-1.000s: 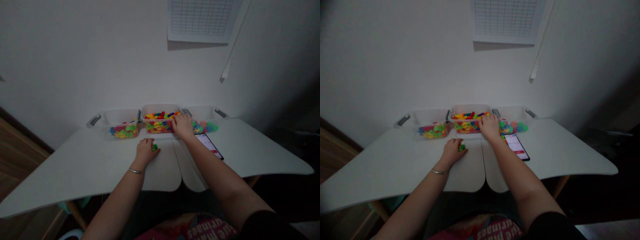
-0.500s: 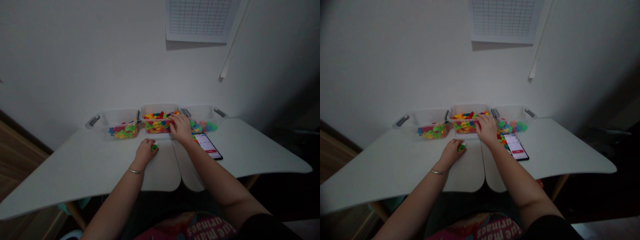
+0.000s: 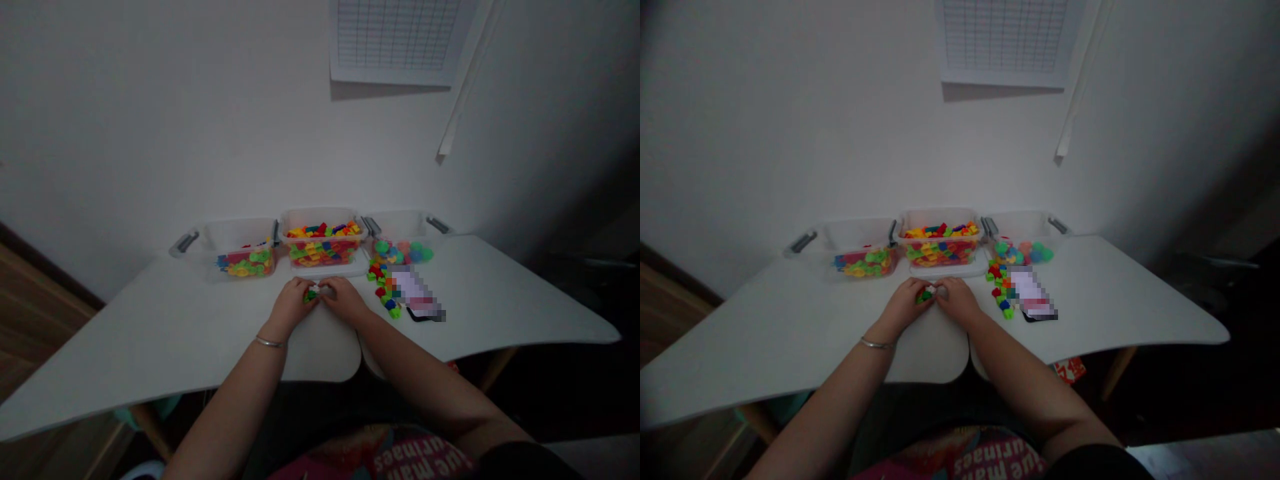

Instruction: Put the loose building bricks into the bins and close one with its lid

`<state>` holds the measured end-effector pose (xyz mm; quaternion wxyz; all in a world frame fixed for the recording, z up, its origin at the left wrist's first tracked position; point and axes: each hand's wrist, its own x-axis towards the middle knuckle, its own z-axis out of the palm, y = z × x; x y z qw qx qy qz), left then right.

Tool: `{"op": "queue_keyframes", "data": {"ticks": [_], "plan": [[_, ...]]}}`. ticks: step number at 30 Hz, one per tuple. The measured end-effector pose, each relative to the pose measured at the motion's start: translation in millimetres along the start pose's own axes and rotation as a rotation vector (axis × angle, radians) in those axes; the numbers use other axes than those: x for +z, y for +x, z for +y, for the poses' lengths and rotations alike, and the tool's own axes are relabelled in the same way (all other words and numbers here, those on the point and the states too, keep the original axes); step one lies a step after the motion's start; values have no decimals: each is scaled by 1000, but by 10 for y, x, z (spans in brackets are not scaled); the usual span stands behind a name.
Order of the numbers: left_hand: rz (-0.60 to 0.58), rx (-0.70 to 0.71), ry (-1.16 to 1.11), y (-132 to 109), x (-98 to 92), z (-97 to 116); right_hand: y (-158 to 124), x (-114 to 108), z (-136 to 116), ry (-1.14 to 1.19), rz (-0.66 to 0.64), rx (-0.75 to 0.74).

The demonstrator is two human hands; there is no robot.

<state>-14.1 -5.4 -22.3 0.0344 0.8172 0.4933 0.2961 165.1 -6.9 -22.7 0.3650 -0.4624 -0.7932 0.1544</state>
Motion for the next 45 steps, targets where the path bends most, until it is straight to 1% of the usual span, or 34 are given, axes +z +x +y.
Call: {"op": "queue_keyframes", "data": {"ticks": [5,12,16,23,28,31,34,38,40,42,45], "plan": [[-34,20,-23,26,10,-3,-37,6,-49,-110,-48,-60],[-50,56,-26,34,12,-7,-36,4,-117,-200,-30,-45],[-1,52,-31,23,61,-50,-40,-13,-124,-242,-20,-12],[68,41,-42,16,120,-95,-63,-71,-170,-318,-77,10],[96,30,-58,21,107,-99,-72,-31,-104,-238,-39,34],[97,32,-83,21,98,-93,-51,-15,-37,-134,12,38],[88,34,-101,18,89,-87,8,-76,-5,-13,139,8],[83,23,-118,14,79,-83,163,-293,-48,91,371,-80],[83,25,-123,14,68,-78,271,-432,-87,113,449,-107],[83,28,-127,15,52,-68,389,-568,-122,103,479,-117],[76,27,-122,15,23,-51,564,-729,-164,34,464,-105]]}}
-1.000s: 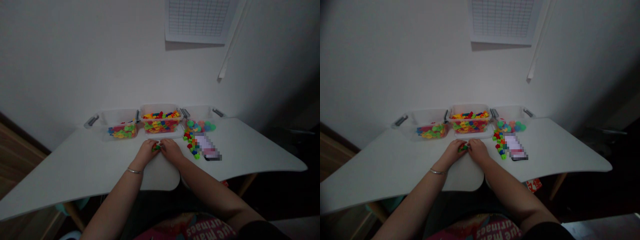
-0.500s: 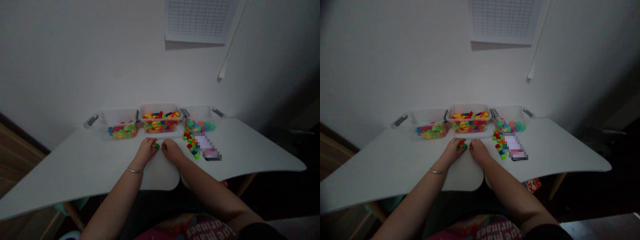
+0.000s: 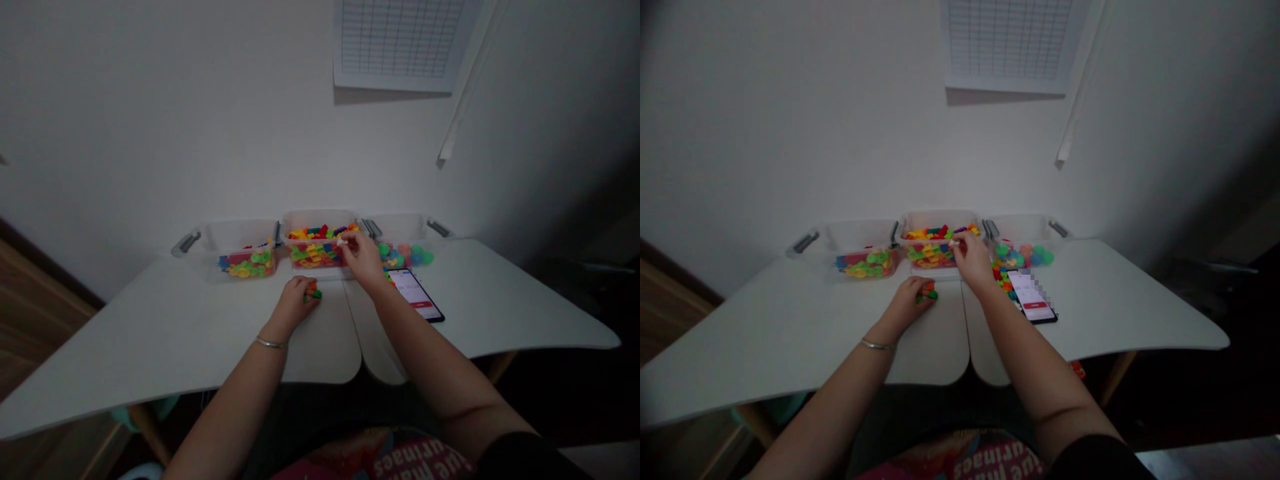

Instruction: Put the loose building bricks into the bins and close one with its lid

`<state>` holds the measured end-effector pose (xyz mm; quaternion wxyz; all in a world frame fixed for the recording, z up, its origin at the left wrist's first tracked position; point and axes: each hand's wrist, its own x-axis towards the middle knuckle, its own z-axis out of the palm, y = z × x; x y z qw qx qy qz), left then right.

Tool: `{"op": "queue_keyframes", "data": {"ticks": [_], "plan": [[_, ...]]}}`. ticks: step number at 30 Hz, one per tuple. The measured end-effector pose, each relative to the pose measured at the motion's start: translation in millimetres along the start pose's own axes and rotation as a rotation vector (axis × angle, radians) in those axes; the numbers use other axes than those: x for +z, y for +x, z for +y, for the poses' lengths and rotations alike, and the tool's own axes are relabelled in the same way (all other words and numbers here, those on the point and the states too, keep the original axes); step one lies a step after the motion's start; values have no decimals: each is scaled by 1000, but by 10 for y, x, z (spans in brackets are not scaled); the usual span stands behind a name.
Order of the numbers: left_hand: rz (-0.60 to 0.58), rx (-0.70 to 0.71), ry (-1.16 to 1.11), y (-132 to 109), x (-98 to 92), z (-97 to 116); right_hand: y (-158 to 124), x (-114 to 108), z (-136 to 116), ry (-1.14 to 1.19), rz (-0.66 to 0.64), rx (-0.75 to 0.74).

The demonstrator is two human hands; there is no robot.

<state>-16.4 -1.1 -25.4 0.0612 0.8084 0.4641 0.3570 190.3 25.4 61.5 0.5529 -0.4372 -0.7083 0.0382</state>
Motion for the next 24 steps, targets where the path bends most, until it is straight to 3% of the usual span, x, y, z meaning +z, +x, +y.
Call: {"op": "queue_keyframes", "data": {"ticks": [4,10,17,24], "plan": [[-21,-38,58,-8,-23,9,203,3,-22,-134,-54,-27],[-3,-132,177,-24,-36,-5,298,133,-30,-237,-151,49],[-18,-196,156,-32,-32,-20,237,256,-65,-443,-254,21],[-33,-187,127,-32,-28,-17,120,310,-53,-564,-243,-82]]}}
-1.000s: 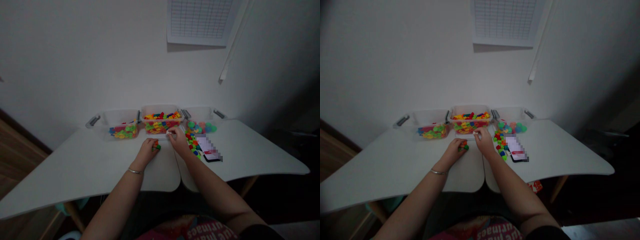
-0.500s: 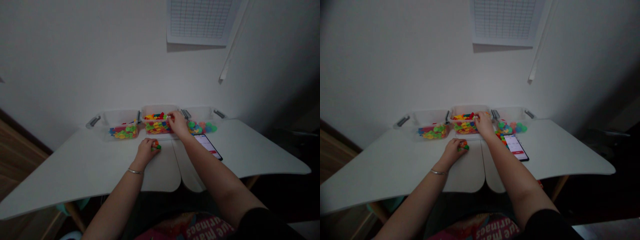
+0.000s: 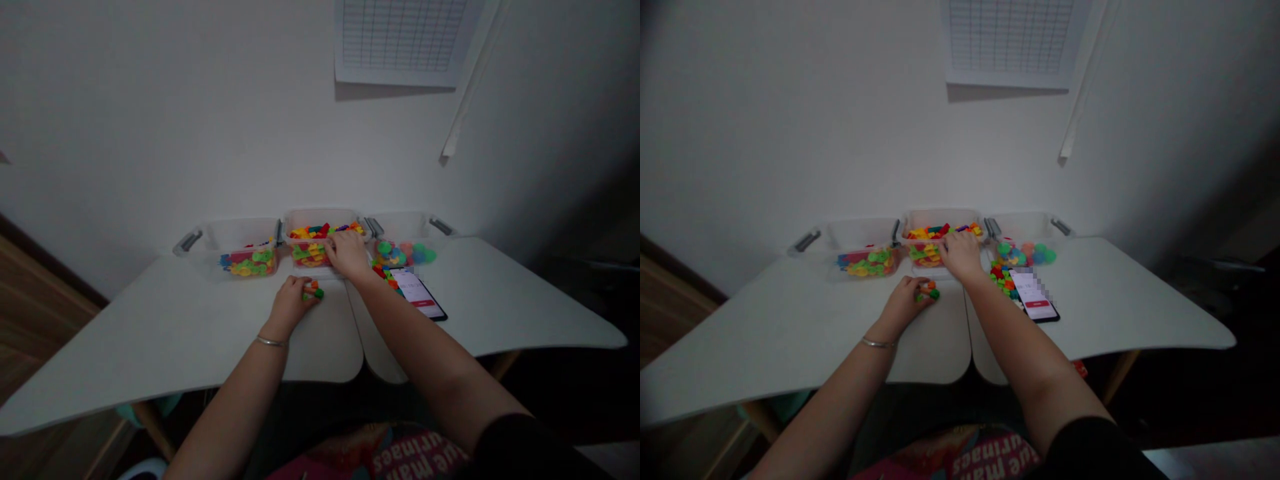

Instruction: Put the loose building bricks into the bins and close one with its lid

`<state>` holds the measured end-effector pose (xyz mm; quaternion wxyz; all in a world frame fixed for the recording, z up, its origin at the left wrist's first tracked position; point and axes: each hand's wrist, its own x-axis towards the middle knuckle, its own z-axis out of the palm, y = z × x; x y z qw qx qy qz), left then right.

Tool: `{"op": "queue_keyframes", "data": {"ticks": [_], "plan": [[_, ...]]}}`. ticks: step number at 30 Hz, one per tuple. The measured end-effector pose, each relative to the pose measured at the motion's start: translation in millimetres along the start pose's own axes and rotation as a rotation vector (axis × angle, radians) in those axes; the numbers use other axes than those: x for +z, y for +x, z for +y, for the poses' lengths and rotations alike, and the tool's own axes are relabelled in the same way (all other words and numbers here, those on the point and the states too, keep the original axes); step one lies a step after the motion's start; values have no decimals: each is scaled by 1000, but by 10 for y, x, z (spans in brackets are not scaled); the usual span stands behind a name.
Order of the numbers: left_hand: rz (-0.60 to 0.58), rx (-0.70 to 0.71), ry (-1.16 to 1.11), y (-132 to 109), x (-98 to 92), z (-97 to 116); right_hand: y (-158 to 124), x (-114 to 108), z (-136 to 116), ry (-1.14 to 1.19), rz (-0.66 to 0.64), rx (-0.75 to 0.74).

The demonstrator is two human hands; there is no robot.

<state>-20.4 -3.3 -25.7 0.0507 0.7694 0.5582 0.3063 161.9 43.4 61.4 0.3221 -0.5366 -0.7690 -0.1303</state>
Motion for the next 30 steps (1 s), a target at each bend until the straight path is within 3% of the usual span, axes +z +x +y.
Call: {"op": "queue_keyframes", "data": {"ticks": [9,15,17,24,30], "plan": [[-1,66,37,4,-4,-12,1,-160,-36,-16,-119,-61],[-3,88,23,11,-33,29,-193,-273,-272,71,-24,-114],[2,92,29,13,-36,32,-338,-224,-327,122,-39,-97],[13,66,63,11,-35,16,-868,98,-321,304,-276,120],[-11,88,5,25,-24,33,-965,148,-285,310,-293,145]]}}
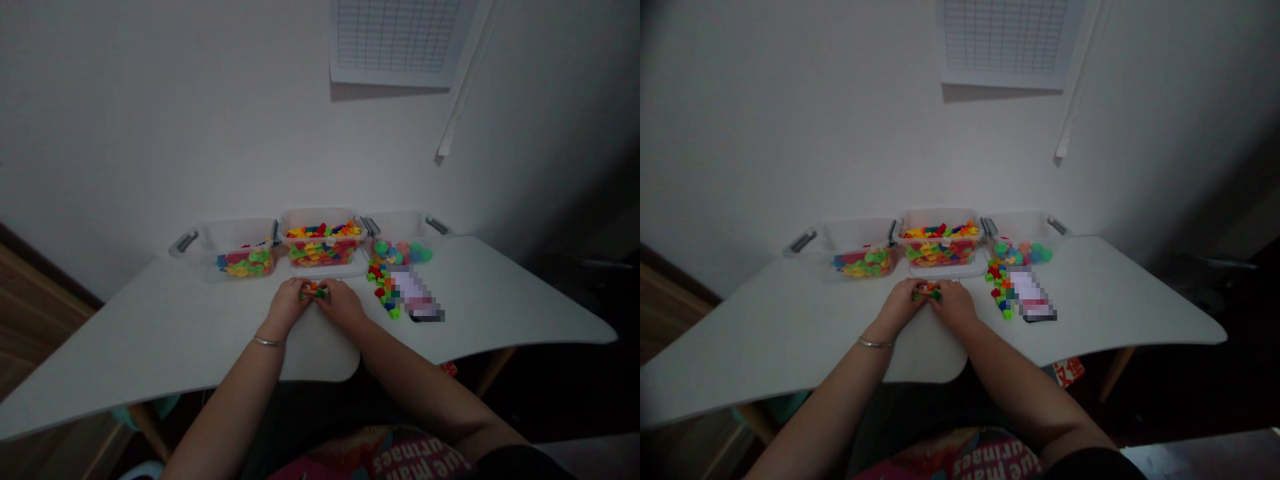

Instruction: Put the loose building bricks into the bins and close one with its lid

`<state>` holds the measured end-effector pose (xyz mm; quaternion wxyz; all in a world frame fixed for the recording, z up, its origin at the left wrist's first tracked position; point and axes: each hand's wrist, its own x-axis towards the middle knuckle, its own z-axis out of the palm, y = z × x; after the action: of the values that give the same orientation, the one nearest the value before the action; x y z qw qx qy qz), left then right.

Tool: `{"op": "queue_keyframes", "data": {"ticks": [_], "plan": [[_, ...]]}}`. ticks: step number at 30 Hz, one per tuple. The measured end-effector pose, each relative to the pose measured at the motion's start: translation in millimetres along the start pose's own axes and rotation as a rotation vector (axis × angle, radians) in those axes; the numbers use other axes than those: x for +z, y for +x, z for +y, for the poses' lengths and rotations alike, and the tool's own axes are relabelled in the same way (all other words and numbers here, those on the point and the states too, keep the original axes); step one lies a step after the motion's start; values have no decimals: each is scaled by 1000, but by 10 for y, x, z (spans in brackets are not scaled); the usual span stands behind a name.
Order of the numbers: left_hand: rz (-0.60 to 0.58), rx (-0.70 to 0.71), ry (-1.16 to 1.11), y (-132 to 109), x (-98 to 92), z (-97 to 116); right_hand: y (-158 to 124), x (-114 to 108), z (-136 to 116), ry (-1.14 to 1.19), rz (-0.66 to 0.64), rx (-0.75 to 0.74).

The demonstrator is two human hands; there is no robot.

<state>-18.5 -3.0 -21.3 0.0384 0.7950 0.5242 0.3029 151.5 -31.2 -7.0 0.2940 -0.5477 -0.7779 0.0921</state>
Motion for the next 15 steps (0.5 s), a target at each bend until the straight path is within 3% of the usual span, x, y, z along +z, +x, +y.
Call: {"op": "queue_keyframes", "data": {"ticks": [15], "plan": [[-31,-6,-34,-2,9,14,18,-23,78,-54,-3,-16]]}}
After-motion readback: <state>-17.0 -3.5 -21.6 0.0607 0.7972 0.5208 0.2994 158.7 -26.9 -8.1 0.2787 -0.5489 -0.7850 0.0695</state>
